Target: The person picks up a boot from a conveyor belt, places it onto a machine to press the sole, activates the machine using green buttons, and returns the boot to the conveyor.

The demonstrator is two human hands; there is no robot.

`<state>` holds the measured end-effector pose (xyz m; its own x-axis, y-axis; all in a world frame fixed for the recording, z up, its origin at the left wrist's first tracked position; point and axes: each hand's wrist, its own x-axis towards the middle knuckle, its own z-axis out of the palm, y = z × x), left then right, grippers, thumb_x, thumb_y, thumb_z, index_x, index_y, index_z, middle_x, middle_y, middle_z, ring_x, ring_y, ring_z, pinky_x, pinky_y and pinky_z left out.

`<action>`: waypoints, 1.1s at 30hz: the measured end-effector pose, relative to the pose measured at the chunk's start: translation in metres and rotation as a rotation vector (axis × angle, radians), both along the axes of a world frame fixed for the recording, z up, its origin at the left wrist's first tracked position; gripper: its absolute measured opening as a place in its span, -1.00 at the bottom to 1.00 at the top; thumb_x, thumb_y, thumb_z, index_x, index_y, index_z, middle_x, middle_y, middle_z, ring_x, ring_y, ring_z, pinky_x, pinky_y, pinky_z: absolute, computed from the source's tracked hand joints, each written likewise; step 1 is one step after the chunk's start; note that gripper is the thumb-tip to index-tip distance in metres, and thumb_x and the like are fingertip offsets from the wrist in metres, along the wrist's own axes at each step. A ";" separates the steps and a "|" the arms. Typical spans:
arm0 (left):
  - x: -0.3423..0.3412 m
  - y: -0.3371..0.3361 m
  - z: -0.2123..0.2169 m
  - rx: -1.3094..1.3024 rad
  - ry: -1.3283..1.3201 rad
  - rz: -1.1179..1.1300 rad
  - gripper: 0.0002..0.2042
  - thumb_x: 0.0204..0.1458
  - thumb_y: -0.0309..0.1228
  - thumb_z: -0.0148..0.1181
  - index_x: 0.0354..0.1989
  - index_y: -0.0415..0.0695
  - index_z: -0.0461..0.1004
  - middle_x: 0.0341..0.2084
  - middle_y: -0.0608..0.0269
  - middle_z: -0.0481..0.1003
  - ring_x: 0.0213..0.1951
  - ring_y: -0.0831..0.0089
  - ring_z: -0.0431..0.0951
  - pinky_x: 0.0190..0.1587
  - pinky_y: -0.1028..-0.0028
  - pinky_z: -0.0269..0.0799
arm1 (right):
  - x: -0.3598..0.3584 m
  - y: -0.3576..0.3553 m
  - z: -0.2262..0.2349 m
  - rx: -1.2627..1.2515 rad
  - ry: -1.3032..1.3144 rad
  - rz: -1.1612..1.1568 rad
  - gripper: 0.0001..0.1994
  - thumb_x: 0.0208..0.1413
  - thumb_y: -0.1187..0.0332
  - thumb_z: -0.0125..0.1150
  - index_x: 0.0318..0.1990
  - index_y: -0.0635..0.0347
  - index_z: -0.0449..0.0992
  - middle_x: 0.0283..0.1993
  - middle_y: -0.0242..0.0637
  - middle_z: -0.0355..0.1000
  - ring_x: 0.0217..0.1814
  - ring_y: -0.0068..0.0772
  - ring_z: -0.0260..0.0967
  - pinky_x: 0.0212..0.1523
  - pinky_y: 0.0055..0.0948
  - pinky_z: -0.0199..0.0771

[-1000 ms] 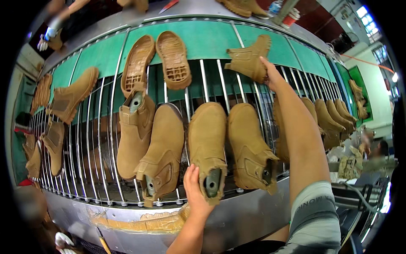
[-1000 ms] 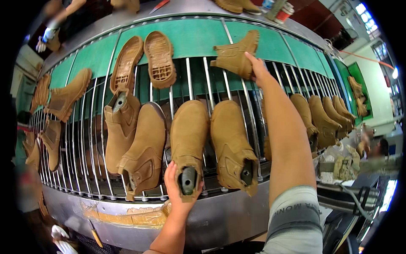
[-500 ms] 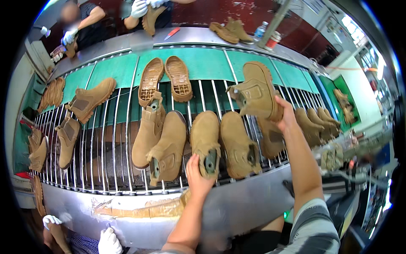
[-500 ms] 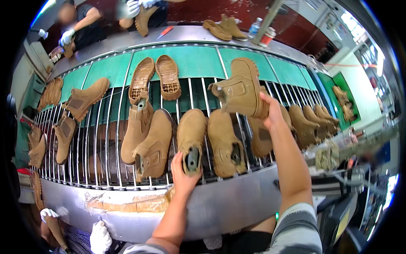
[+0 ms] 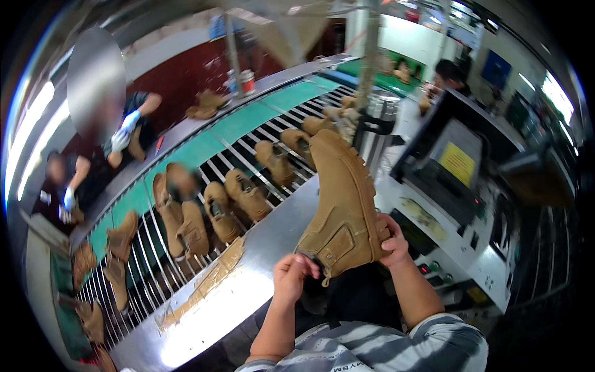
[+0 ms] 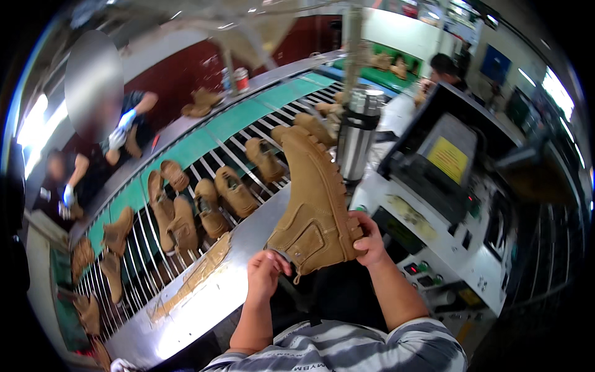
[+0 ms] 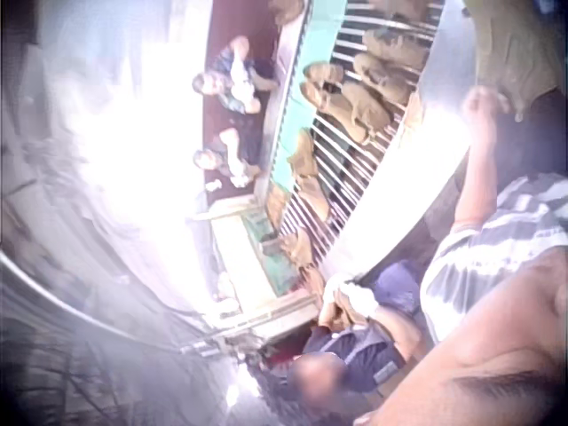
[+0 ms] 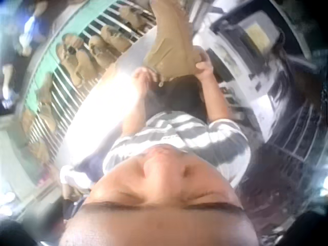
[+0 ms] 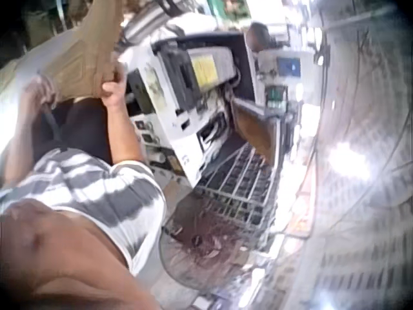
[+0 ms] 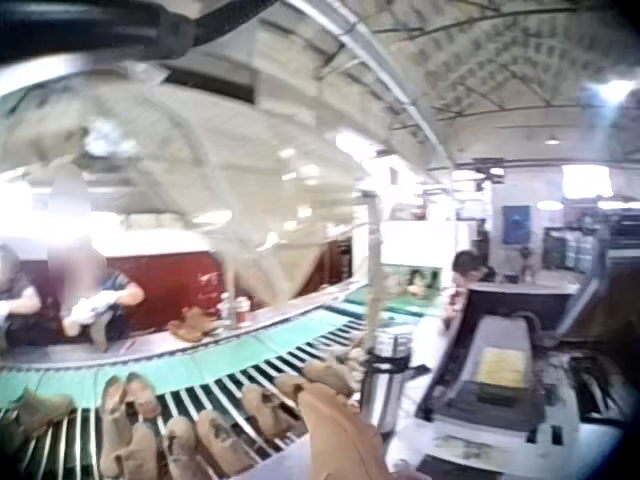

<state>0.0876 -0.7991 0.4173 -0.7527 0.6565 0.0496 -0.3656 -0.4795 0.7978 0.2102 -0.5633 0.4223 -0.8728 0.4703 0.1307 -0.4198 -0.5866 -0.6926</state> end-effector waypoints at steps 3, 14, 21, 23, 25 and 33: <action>0.041 0.024 0.010 -0.177 -0.067 -0.223 -0.78 0.20 -0.47 0.04 -0.46 -0.32 0.48 -0.52 0.07 0.53 -0.51 0.33 0.53 -0.42 0.46 0.45 | 0.059 0.015 0.012 0.243 0.065 -0.080 -0.29 -0.44 0.42 0.41 0.08 0.27 0.41 0.15 -0.23 0.34 0.23 -0.32 0.28 0.23 -0.34 0.20; 0.156 0.164 -0.011 -0.100 0.457 -0.534 -0.63 0.18 -0.55 0.07 0.18 -0.28 0.31 0.11 0.18 0.39 0.11 0.43 0.39 0.16 0.44 0.27 | 0.254 0.046 0.012 0.492 -0.039 -0.607 -0.33 -0.45 0.33 0.52 -0.01 0.28 0.47 0.26 -0.07 0.18 0.31 -0.19 0.16 0.31 -0.31 0.04; 0.216 0.233 -0.043 -0.124 0.508 -0.889 -0.74 0.24 -0.50 0.00 0.06 -0.31 0.39 -0.08 0.13 0.50 -0.03 0.42 0.49 0.05 0.45 0.38 | 0.367 0.080 -0.004 0.397 -0.225 -1.175 -0.27 -0.52 0.43 0.36 0.05 0.40 0.46 0.16 -0.06 0.38 0.24 -0.17 0.30 0.29 -0.23 0.19; 0.202 0.230 -0.100 -0.289 0.453 -0.952 -0.80 0.23 -0.49 0.01 -0.05 -0.32 0.45 -0.21 0.11 0.54 -0.17 0.43 0.54 -0.07 0.46 0.45 | 0.399 0.101 0.020 0.458 -0.394 -1.261 -0.29 -0.51 0.46 0.31 0.05 0.39 0.47 0.06 -0.14 0.43 0.15 -0.27 0.36 0.23 -0.31 0.26; 0.166 0.209 -0.204 -0.517 0.520 -0.844 -0.83 0.22 -0.47 0.04 -0.13 -0.30 0.47 -0.33 0.09 0.56 -0.31 0.42 0.57 -0.19 0.44 0.51 | 0.418 0.132 0.051 0.610 -0.602 -1.374 -0.36 -0.47 0.47 0.29 0.00 0.36 0.50 -0.01 -0.22 0.44 0.05 -0.34 0.39 0.14 -0.41 0.31; 0.152 0.215 -0.216 -0.556 -0.022 -0.732 -0.83 0.22 -0.42 0.01 -0.13 -0.24 0.44 -0.37 0.11 0.55 -0.33 0.32 0.58 -0.22 0.38 0.54 | 0.458 0.314 0.086 0.708 -1.441 -1.476 -0.45 -0.39 0.28 0.32 -0.06 0.12 0.59 -0.07 -0.15 0.52 -0.05 -0.23 0.49 -0.04 -0.38 0.44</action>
